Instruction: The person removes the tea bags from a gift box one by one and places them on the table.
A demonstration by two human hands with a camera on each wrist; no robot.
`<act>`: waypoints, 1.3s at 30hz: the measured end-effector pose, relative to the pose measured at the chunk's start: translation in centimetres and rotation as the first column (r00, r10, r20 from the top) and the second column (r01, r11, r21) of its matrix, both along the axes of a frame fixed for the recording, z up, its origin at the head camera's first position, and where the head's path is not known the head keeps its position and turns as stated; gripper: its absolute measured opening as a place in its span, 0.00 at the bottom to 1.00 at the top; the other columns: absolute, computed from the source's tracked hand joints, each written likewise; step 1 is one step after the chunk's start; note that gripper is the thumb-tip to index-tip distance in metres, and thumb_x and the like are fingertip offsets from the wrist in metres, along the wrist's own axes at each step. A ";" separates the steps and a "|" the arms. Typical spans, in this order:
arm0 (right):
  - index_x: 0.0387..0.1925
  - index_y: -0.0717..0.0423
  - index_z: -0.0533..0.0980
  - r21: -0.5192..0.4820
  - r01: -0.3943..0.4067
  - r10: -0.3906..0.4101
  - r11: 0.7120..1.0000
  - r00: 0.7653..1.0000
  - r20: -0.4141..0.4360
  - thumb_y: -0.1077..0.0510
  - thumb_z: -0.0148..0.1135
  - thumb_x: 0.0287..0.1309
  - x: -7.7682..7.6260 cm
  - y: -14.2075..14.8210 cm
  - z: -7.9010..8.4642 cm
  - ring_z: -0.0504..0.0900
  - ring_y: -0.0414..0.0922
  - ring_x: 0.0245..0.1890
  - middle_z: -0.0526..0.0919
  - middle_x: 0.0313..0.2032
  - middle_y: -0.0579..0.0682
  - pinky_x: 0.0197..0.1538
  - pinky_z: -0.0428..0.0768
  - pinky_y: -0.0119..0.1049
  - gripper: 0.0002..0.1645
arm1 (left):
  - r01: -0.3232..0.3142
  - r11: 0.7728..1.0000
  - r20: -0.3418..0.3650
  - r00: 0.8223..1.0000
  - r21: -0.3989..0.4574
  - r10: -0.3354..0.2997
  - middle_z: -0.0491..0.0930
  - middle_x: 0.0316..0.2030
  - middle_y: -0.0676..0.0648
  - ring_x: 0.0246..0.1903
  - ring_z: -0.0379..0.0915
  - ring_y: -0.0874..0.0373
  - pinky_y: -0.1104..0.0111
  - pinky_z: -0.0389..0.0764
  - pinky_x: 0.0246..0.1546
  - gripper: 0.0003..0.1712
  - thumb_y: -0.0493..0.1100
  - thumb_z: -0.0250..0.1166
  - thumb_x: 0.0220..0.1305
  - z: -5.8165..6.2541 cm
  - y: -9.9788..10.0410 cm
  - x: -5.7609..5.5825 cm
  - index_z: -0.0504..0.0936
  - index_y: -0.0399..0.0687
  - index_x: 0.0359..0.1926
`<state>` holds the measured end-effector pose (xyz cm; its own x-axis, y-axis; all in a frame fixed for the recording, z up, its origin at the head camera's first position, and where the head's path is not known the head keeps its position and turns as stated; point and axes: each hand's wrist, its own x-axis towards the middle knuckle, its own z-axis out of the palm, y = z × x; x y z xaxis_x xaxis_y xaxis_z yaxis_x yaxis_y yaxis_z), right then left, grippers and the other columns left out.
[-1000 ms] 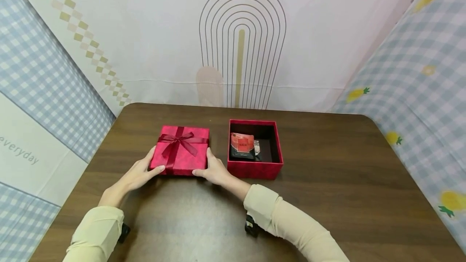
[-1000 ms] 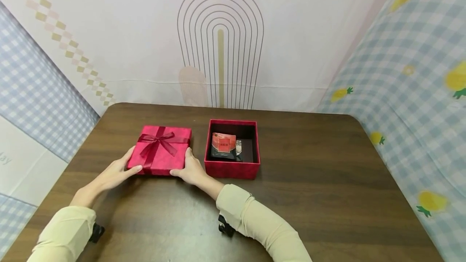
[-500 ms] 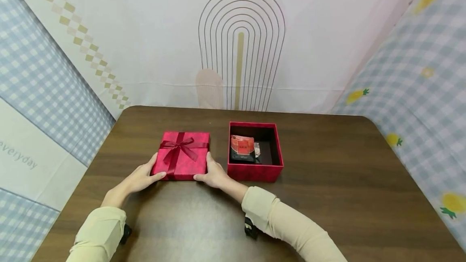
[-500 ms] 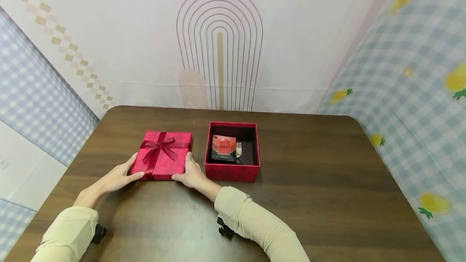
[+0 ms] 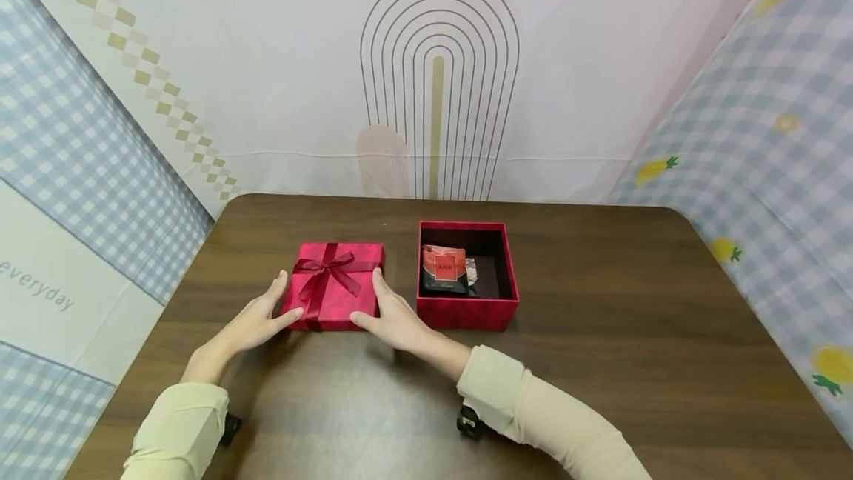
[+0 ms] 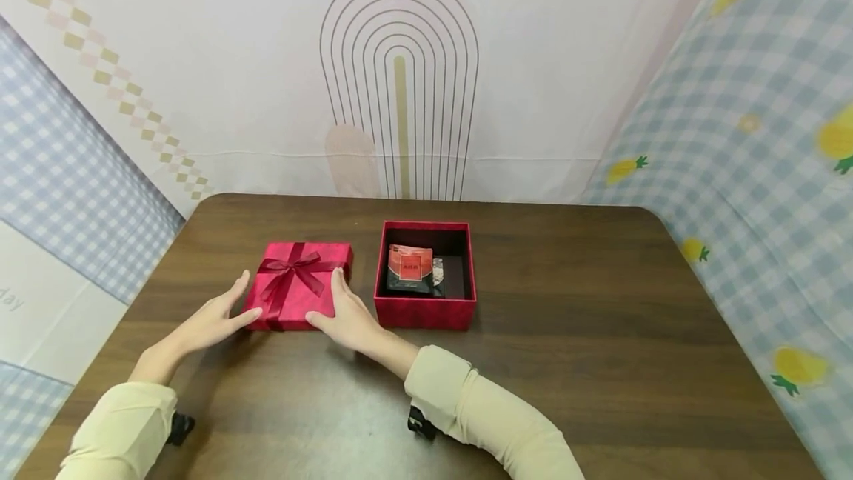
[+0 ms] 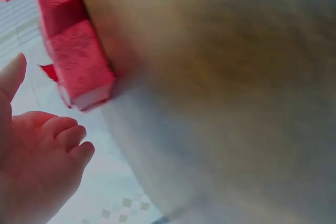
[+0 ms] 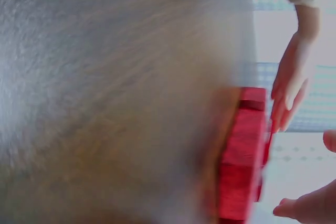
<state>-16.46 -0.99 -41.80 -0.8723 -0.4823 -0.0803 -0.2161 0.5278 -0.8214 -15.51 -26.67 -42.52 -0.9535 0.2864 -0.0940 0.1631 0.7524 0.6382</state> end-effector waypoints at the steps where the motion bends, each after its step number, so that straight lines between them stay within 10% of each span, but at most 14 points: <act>1: 0.70 0.62 0.41 -0.016 -0.008 0.008 1.000 1.000 -0.019 0.49 0.57 0.59 0.2 0.3 0.5 0.48 0.46 0.69 0.43 0.70 0.55 0.67 0.53 0.41 0.49 | 0.005 1.000 -0.010 1.000 0.007 -0.005 0.40 0.66 0.26 0.65 0.38 0.32 0.43 0.47 0.61 0.46 0.48 0.58 0.62 0.3 0.3 -0.1 0.43 0.23 0.66; 18: 0.71 0.54 0.43 -0.156 0.126 -0.152 0.980 0.975 -0.161 0.50 0.55 0.61 -1.0 8.2 5.0 0.54 0.46 0.67 0.53 0.69 0.55 0.66 0.55 0.46 0.45 | 0.183 0.968 -0.071 0.982 0.169 -0.173 0.38 0.71 0.44 0.69 0.40 0.47 0.50 0.57 0.61 0.42 0.47 0.55 0.65 4.3 8.6 -0.6 0.43 0.41 0.71; 31: 0.69 0.61 0.50 -0.136 0.245 -0.267 0.960 0.946 -0.183 0.53 0.54 0.62 -3.6 13.8 3.5 0.60 0.52 0.65 0.60 0.64 0.62 0.64 0.58 0.50 0.39 | 0.271 0.943 -0.086 0.962 0.192 -0.259 0.33 0.71 0.48 0.69 0.34 0.51 0.52 0.48 0.65 0.43 0.51 0.55 0.65 3.6 13.8 -1.7 0.41 0.45 0.71; 39: 0.67 0.62 0.53 -0.050 0.195 -0.201 0.979 0.960 -0.193 0.51 0.53 0.62 -4.4 13.8 2.5 0.62 0.55 0.63 0.64 0.61 0.66 0.62 0.61 0.51 0.38 | 0.266 0.946 -0.092 0.963 0.183 -0.253 0.34 0.71 0.46 0.68 0.38 0.50 0.52 0.49 0.65 0.41 0.51 0.54 0.65 2.2 15.9 -2.3 0.44 0.42 0.70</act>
<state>-20.89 12.81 -39.28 -0.9478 -0.2975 0.1143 -0.2684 0.5519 -0.7895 -17.84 -10.74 -40.34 -0.8457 0.5314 0.0484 0.3836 0.5424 0.7474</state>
